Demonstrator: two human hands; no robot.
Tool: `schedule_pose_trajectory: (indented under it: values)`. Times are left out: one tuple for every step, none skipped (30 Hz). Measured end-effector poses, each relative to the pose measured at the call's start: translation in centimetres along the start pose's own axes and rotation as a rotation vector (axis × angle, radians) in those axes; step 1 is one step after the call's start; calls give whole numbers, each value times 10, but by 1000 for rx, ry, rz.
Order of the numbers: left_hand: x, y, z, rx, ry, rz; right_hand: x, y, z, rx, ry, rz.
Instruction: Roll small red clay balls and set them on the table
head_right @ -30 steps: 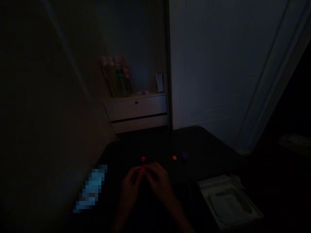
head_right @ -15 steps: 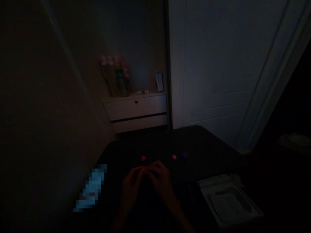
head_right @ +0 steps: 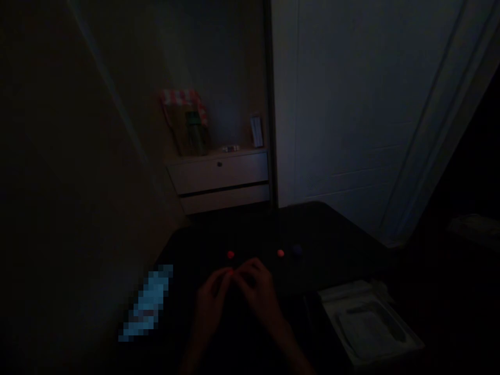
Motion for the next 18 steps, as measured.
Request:
schedule_pose_trajectory:
  values:
    - [0,1,0,-2,-6,0,0,0,0,2,-4,3]
    - [1,3,0,-11,-9,2,0,-1,-1,5,-9,6]
    - [1,4,-1,-30,-6,8,0,-2,-1,9,-16,7]
    - [1,6,-2,-58,-2,14,0,-2,-1,12,-28,6]
    - [2,8,-3,-91,5,20,0,-3,0,12,-40,5]
    - [2,9,-4,-121,15,23,0,-3,0,9,-48,2]
    - [2,9,-5,-142,23,25,0,-3,0,4,-50,-2]
    - [2,9,-6,-151,24,23,0,-2,0,-2,-45,-8]
    - [2,8,-5,-149,21,20,0,-2,-1,-7,-30,-11]
    - [2,7,-5,-140,13,16,1,0,-2,-9,-14,-10]
    - [2,6,-4,-128,5,12,1,2,-2,-9,3,-6]
    - [2,5,-3,-117,0,9,1,3,-3,-6,15,-1]
    - [2,4,-2,-107,-5,7,1,4,-3,-2,23,2]
    - [2,4,-1,-101,-6,5,1,4,-3,3,28,3]
    - [1,3,0,-95,-5,4,1,4,-3,7,31,-1]
    - [1,2,0,-88,-2,2,1,3,-3,12,32,-10]
    - [0,2,0,-80,3,1,1,2,-2,17,28,-21]
    - [0,1,0,-72,8,0,1,0,-2,22,23,-33]
Point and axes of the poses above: each hand's wrist, its own x-axis towards the middle knuckle, its own z-axis out of the back of the hand, y = z × x, the point moved 8 cm from there along x, towards the middle knuckle, and after that the axes turned 5 degrees about x, right-handed, at the moved point
